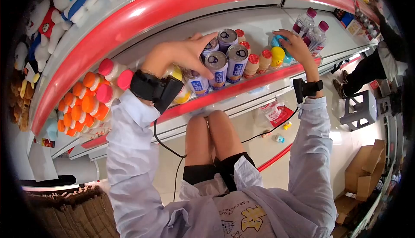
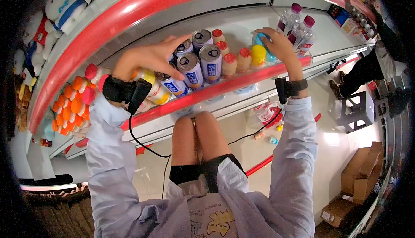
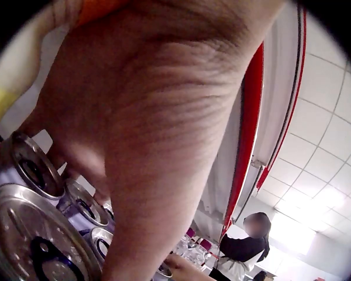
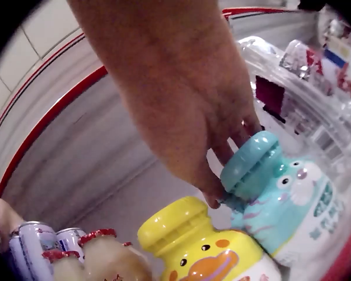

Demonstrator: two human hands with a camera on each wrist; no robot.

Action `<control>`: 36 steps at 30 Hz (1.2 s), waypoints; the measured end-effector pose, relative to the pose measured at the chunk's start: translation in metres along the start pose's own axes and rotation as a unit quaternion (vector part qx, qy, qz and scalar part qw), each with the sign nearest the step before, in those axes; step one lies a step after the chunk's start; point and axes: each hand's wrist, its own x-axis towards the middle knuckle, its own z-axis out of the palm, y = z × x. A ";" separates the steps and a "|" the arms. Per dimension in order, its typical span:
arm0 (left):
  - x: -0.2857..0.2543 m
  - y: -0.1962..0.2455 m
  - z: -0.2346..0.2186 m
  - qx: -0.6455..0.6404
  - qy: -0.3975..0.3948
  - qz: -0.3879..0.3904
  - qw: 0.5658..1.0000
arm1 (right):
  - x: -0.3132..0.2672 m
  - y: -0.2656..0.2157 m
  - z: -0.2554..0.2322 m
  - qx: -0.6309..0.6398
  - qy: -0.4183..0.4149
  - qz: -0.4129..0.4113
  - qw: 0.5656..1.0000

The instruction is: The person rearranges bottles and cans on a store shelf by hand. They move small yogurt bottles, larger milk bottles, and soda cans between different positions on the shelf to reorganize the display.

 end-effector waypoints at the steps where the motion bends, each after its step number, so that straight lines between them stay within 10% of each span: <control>1: 0.000 -0.001 0.000 0.001 -0.002 -0.002 1.000 | -0.003 0.002 0.003 -0.006 0.018 0.004 1.000; 13: 0.003 -0.003 0.001 -0.005 -0.006 -0.006 1.000 | -0.036 0.037 0.049 0.522 0.133 0.265 0.800; 36: 0.002 -0.002 0.001 0.013 -0.002 -0.006 1.000 | -0.041 0.032 0.046 0.485 0.130 0.260 0.825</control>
